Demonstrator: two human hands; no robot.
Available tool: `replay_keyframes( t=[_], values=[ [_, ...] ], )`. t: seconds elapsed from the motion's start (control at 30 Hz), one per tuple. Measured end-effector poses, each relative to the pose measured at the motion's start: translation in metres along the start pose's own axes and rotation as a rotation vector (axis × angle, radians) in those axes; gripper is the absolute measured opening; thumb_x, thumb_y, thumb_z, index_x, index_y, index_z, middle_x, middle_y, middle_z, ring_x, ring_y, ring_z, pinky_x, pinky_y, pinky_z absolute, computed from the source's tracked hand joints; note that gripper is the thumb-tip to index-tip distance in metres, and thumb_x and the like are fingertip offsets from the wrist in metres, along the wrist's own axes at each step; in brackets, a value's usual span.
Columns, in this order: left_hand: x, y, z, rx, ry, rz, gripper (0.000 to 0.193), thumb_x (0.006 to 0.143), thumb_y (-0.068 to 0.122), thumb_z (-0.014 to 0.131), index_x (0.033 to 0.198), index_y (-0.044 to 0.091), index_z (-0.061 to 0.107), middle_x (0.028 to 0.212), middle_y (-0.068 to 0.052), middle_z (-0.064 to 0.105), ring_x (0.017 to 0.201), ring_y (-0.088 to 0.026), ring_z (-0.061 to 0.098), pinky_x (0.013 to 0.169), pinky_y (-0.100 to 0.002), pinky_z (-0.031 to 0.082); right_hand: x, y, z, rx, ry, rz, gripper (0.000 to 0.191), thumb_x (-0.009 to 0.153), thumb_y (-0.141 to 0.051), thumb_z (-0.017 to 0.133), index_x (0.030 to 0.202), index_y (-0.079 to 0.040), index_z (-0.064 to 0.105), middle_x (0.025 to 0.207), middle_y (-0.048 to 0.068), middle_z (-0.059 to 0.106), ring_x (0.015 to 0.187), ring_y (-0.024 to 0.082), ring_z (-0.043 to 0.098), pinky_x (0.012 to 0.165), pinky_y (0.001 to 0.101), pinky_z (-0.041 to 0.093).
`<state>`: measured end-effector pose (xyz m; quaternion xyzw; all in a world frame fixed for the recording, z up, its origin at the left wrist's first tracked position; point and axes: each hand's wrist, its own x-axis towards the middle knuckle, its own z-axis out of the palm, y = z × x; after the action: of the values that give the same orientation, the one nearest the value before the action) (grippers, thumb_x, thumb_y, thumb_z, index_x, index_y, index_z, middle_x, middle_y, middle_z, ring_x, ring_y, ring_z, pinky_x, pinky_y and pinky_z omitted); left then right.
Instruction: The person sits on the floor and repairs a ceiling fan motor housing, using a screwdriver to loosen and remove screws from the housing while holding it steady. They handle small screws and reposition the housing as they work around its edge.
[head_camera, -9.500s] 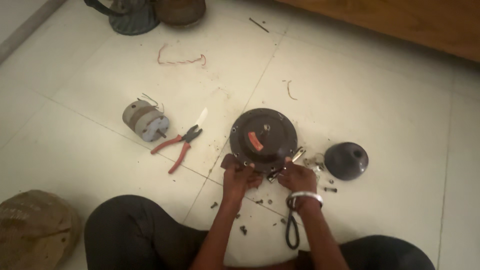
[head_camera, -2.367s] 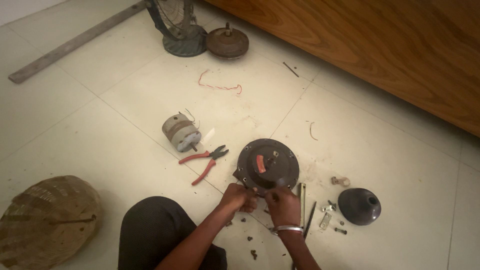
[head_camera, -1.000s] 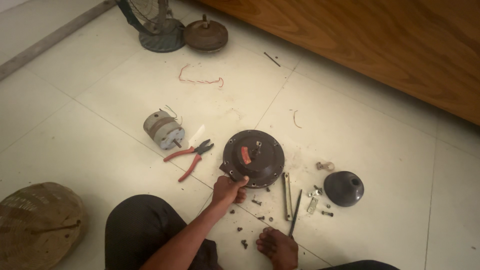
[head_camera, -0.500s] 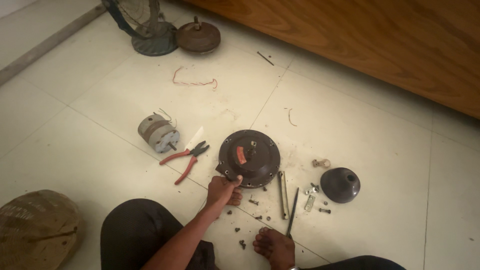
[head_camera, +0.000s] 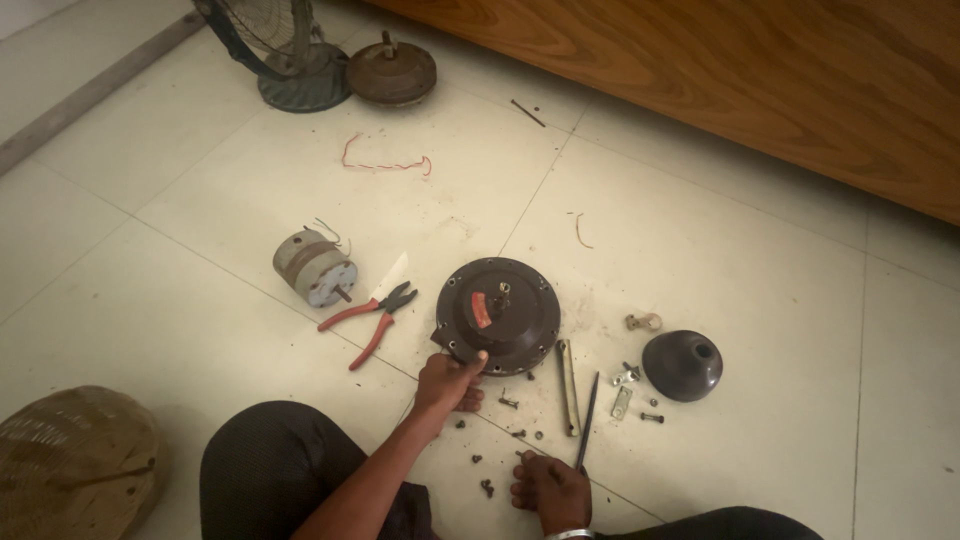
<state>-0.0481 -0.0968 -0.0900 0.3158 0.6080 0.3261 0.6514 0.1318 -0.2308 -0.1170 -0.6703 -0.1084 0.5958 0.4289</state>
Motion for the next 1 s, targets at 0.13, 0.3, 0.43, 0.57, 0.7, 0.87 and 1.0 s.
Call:
replay_keyframes(
  t=[0.13, 0.3, 0.43, 0.57, 0.7, 0.87, 1.0],
  values=[
    [0.019, -0.012, -0.003, -0.075, 0.036, 0.063, 0.047, 0.091, 0.042, 0.076, 0.085, -0.003, 0.062, 0.074, -0.014, 0.067, 0.057, -0.020, 0.068, 0.049, -0.033, 0.059, 0.001, 0.002, -0.001, 0.106, -0.042, -0.004, 0.034, 0.087, -0.019, 0.073, 0.107, 0.009, 0.074, 0.082, 0.018, 0.075, 0.061, 0.026, 0.069, 0.054, 0.0390, 0.061],
    [0.023, -0.010, -0.006, -0.073, 0.120, 0.004, 0.050, 0.090, 0.045, 0.073, 0.083, -0.004, 0.063, 0.071, -0.014, 0.068, 0.055, -0.020, 0.068, 0.049, -0.034, 0.058, 0.003, 0.006, -0.001, 0.058, 0.035, -0.064, 0.031, 0.088, -0.014, 0.073, 0.107, 0.010, 0.076, 0.086, 0.020, 0.077, 0.065, 0.025, 0.072, 0.059, 0.0377, 0.062],
    [0.017, -0.003, -0.003, -0.060, 0.111, -0.063, 0.048, 0.087, 0.043, 0.079, 0.084, -0.002, 0.062, 0.073, -0.011, 0.067, 0.056, -0.020, 0.068, 0.050, -0.035, 0.058, 0.006, 0.010, -0.002, 0.035, 0.058, -0.068, 0.028, 0.087, -0.010, 0.074, 0.107, 0.010, 0.077, 0.087, 0.018, 0.077, 0.066, 0.024, 0.072, 0.061, 0.0372, 0.063],
    [0.015, -0.006, -0.001, -0.052, 0.007, -0.022, 0.045, 0.083, 0.036, 0.085, 0.084, -0.004, 0.064, 0.074, -0.013, 0.068, 0.057, -0.021, 0.069, 0.049, -0.033, 0.058, 0.010, 0.013, -0.005, 0.063, 0.008, -0.184, 0.026, 0.088, -0.009, 0.072, 0.105, 0.010, 0.076, 0.085, 0.018, 0.077, 0.065, 0.024, 0.072, 0.060, 0.0376, 0.063],
    [0.020, -0.011, 0.000, -0.104, -0.034, 0.025, 0.036, 0.082, 0.027, 0.085, 0.087, -0.004, 0.067, 0.073, -0.013, 0.068, 0.056, -0.021, 0.066, 0.048, -0.033, 0.056, 0.013, -0.013, 0.003, -0.136, 0.025, -0.451, 0.021, 0.091, -0.011, 0.070, 0.101, 0.005, 0.079, 0.078, 0.015, 0.079, 0.063, 0.020, 0.073, 0.059, 0.0339, 0.061],
    [0.019, -0.007, 0.003, -0.092, -0.029, 0.049, 0.032, 0.085, 0.023, 0.082, 0.091, -0.005, 0.067, 0.074, -0.009, 0.067, 0.057, -0.018, 0.065, 0.047, -0.031, 0.051, 0.025, -0.079, 0.037, -0.494, 0.200, -0.627, 0.016, 0.090, -0.019, 0.073, 0.099, -0.006, 0.079, 0.081, 0.009, 0.080, 0.064, 0.015, 0.075, 0.061, 0.0308, 0.064],
    [0.013, -0.005, 0.005, -0.022, 0.018, 0.018, 0.031, 0.086, 0.025, 0.081, 0.091, -0.004, 0.069, 0.075, -0.010, 0.069, 0.056, -0.018, 0.067, 0.048, -0.030, 0.055, 0.028, -0.105, 0.042, -0.729, 0.184, -0.975, 0.012, 0.088, -0.018, 0.075, 0.093, -0.007, 0.078, 0.082, 0.013, 0.078, 0.068, 0.025, 0.074, 0.065, 0.0360, 0.059]
  ],
)
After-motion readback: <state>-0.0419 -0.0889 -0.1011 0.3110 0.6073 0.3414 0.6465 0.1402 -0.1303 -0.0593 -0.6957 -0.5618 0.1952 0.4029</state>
